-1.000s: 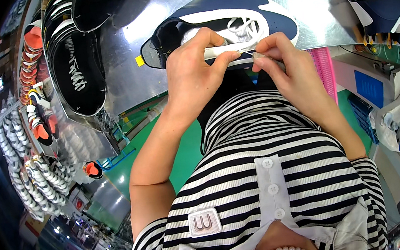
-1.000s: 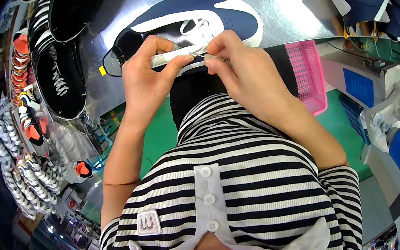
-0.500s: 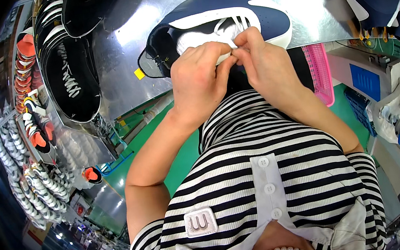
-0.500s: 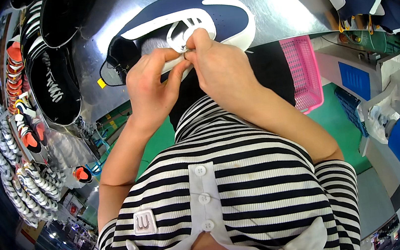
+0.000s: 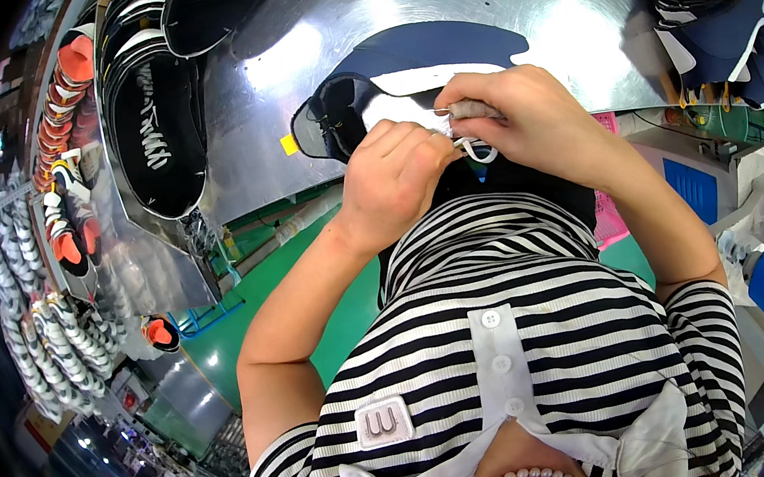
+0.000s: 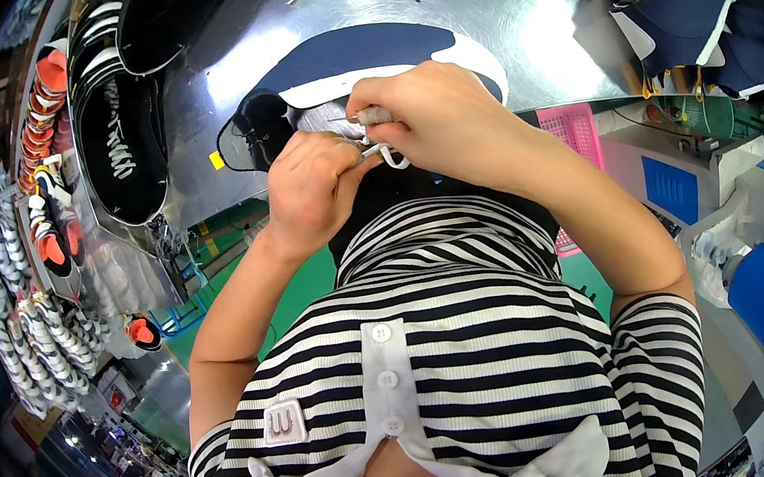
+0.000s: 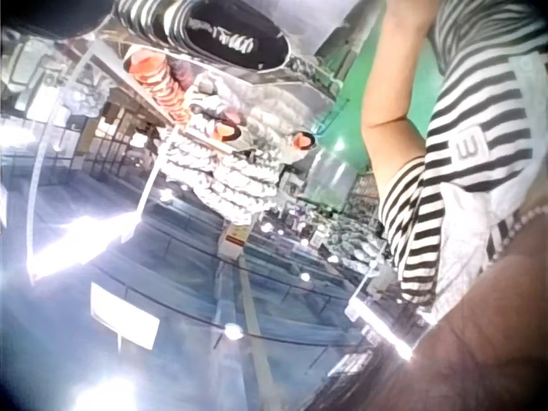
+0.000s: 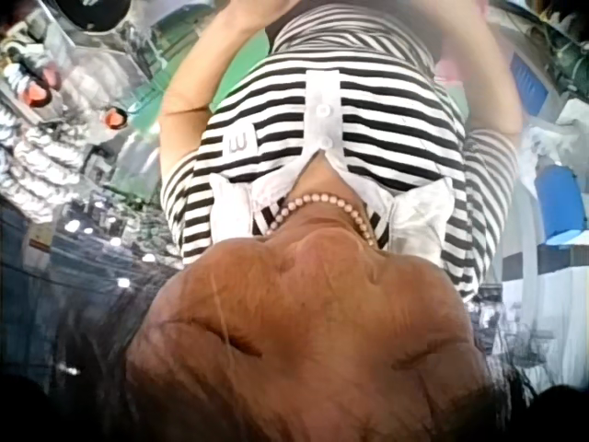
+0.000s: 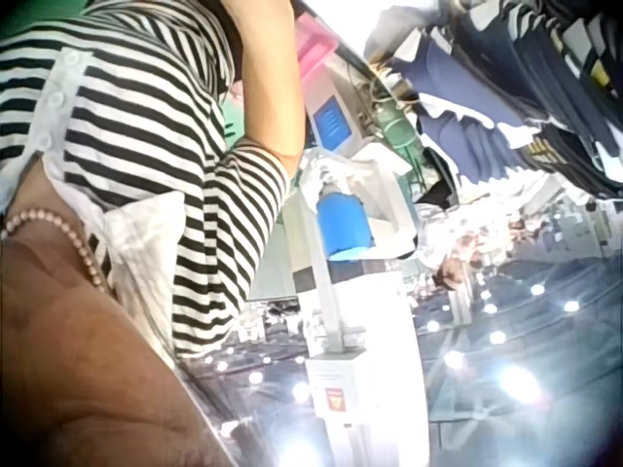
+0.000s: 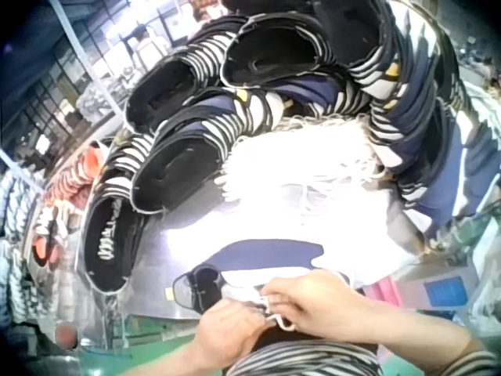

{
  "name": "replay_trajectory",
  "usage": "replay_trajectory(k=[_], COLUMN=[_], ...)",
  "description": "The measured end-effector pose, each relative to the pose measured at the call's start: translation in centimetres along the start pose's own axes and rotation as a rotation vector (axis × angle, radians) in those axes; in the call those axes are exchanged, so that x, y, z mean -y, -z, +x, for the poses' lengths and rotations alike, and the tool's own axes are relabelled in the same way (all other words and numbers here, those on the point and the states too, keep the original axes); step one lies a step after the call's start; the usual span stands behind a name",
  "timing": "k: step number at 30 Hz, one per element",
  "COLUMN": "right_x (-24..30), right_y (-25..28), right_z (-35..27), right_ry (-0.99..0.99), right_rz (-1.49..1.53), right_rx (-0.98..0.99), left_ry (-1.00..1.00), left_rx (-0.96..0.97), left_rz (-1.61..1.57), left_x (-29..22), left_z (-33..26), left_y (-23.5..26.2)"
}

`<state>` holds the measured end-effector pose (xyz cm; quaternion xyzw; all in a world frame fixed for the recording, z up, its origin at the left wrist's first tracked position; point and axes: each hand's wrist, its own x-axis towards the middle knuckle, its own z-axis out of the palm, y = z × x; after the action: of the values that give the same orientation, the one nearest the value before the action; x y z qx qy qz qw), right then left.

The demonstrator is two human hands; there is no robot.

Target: The person laces a blue and white sneaker by threading white shoelaces through the eyelets. They pull the laces tight and arrange them neatly before moving to the next shoe in the stack.

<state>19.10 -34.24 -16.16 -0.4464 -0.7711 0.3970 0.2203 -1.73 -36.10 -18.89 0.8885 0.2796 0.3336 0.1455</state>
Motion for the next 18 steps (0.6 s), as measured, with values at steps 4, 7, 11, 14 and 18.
replay_trajectory(k=[4, 7, 11, 14, 18], right_x=[1.6, 0.8, -0.7, -1.0, -1.6], right_y=[1.8, 5.6, -1.0, -1.5, -1.3], right_z=[0.2, 0.8, 1.2, 2.2, 2.0], right_ry=[-0.053, 0.157, -0.111, -0.156, -0.180], right_rz=[0.684, 0.515, 0.569, 0.588, 0.658], right_rx=[-0.356, -0.519, -0.293, -0.231, -0.268], left_ry=[0.138, 0.223, 0.607, 0.810, 0.798], left_rx=[0.095, 0.087, -0.006, 0.006, -0.083], left_rz=[-0.030, -0.077, -0.394, -0.236, -0.176], left_x=[0.2, -0.1, -0.5, 0.2, 0.1], left_z=[0.0, 0.3, 1.3, 3.1, 2.9], left_y=[0.7, 1.2, 1.3, 1.3, 0.3])
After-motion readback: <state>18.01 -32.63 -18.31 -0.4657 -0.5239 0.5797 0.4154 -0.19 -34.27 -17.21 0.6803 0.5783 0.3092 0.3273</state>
